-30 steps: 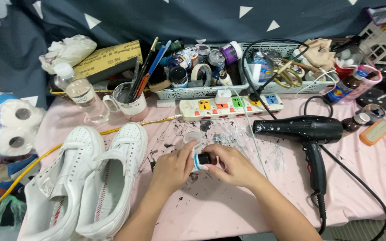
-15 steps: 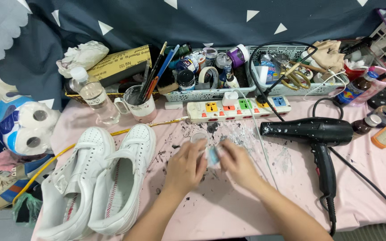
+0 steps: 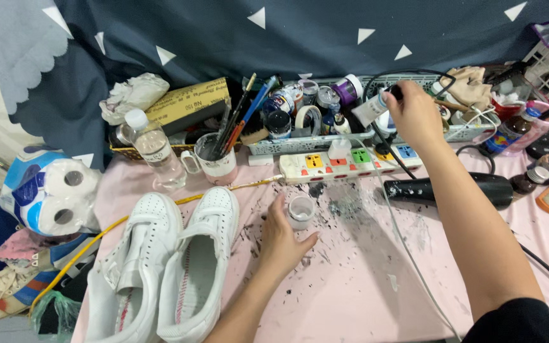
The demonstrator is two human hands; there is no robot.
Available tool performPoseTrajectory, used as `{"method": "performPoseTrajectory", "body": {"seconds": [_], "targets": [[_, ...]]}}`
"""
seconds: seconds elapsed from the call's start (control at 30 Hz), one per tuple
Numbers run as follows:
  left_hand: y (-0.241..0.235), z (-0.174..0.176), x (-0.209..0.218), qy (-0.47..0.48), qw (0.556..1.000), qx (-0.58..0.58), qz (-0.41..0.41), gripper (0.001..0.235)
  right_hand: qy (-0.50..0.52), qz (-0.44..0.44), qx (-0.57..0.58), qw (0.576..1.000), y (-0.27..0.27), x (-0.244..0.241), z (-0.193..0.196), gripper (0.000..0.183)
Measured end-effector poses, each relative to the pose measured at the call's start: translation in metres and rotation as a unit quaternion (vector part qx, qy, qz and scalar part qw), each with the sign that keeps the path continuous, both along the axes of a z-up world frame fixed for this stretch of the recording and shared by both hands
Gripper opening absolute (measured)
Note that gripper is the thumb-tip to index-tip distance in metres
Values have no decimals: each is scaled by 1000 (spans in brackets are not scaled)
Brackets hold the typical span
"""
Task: The person scrubs a white sneaker with a sanding block, then uses a hairdryer to dry it. They then pick up a tube of white paint and squeeze it into a small container.
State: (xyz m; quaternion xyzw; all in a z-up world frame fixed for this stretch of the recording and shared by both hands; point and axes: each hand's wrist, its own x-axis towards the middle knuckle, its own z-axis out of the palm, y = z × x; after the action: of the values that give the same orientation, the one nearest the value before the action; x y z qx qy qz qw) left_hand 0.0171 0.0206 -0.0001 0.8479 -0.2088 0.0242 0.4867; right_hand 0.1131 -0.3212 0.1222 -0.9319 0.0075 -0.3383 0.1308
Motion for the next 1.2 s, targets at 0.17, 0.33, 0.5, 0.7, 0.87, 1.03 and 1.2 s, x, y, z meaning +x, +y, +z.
{"method": "performPoseTrajectory", "body": {"seconds": [0.17, 0.33, 0.5, 0.7, 0.87, 1.03, 1.2], "targets": [[-1, -17, 5, -8, 999, 39, -1, 103, 50, 8, -98, 994, 0, 40, -7, 42], [-3, -24, 5, -13, 998, 68, -6, 101, 177, -95, -141, 969, 12, 66, 6, 54], [-3, -23, 10, -19, 997, 80, -12, 105, 192, -168, -173, 951, 27, 83, 18, 68], [-3, -27, 8, -25, 996, 86, -14, 102, 169, -130, -104, 971, 37, 101, -5, 71], [-1, -27, 8, -36, 996, 79, -18, 100, 229, -110, 123, 959, 40, 116, -22, 74], [1, -20, 6, -17, 996, 80, -23, 98, 184, -20, 161, 969, 28, 115, -32, 67], [-3, -19, 6, -6, 995, 101, -9, 95, 313, 105, 20, 944, 11, 101, -43, 53]]}}
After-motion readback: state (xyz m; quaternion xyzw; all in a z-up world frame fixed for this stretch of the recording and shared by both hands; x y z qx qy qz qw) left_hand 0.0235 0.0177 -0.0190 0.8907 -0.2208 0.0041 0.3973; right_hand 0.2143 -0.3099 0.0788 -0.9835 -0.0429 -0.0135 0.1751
